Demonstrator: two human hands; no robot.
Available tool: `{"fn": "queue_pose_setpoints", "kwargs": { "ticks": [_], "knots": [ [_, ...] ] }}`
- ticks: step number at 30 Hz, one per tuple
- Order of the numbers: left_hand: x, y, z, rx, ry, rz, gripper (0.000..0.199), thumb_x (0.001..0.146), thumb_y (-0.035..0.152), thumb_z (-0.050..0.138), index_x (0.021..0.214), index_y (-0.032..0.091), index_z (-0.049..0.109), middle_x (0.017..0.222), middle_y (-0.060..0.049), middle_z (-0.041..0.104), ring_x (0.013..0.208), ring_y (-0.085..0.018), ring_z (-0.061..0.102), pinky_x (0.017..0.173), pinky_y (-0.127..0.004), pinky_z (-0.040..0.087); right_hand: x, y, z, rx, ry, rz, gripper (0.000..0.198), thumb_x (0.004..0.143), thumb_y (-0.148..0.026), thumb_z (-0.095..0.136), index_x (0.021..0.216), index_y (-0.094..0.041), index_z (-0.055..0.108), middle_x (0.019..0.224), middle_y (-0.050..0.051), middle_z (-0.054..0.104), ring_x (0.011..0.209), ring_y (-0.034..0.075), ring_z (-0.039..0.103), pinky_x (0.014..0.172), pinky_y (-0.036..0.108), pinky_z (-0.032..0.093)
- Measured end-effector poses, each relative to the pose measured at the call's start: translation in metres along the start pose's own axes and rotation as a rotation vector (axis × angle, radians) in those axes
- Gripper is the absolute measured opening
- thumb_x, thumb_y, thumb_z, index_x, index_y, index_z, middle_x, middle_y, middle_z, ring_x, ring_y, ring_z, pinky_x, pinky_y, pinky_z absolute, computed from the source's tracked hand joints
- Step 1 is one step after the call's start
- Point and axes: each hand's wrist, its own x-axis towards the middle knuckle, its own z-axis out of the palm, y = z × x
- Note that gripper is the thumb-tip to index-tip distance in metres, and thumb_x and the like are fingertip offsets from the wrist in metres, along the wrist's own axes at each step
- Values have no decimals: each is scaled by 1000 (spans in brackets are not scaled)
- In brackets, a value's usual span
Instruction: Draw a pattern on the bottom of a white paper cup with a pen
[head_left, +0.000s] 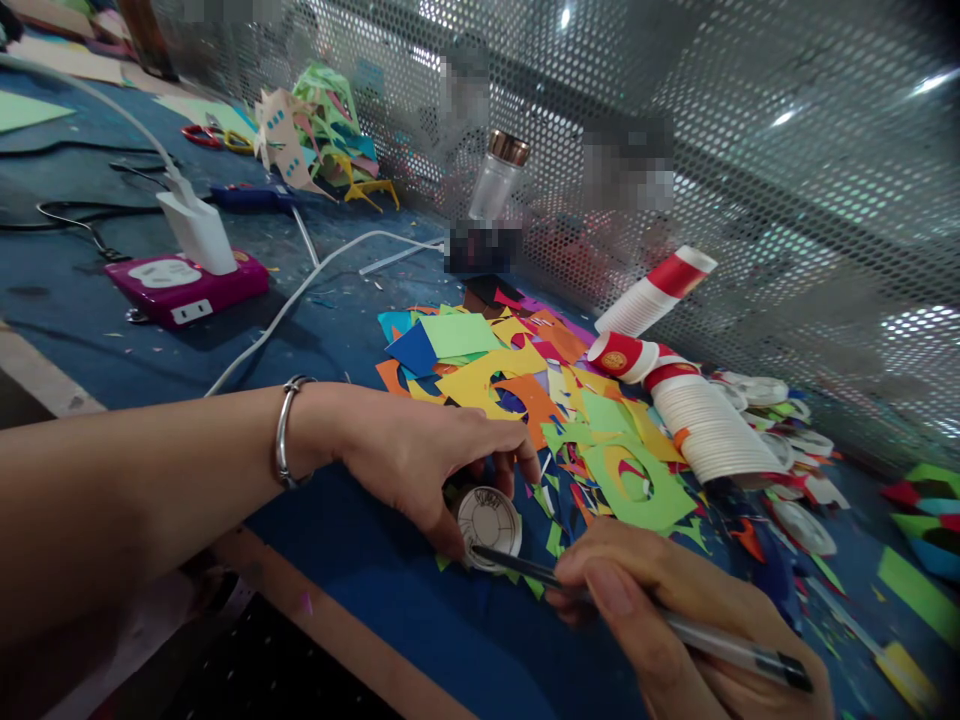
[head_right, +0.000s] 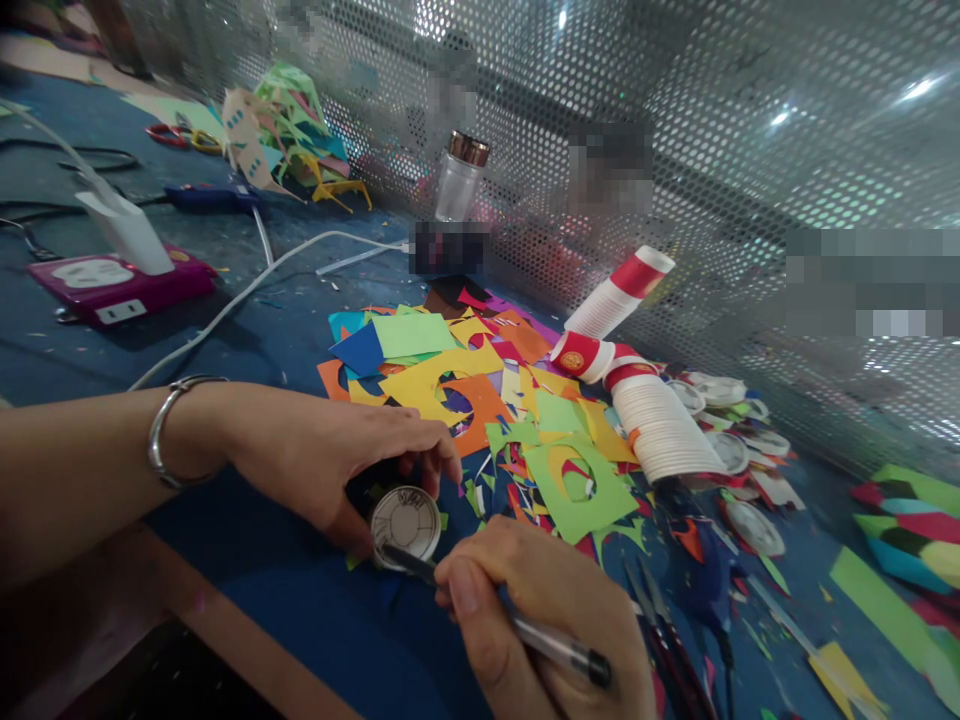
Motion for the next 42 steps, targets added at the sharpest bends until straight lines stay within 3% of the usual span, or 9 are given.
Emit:
{"fn": "queue_pose_setpoints", "kwargs": {
  "ticks": [42],
  "knots": [
    [0,-1,0,-4,0,18,77,66,19,87,132,23,49,121,-4,63,107,-21,60,91,-32,50,0,3,5,16,18,6,22,100,-16,51,97,-28,69,85,-4,76,65,10,75,62,18,60]
  ]
}}
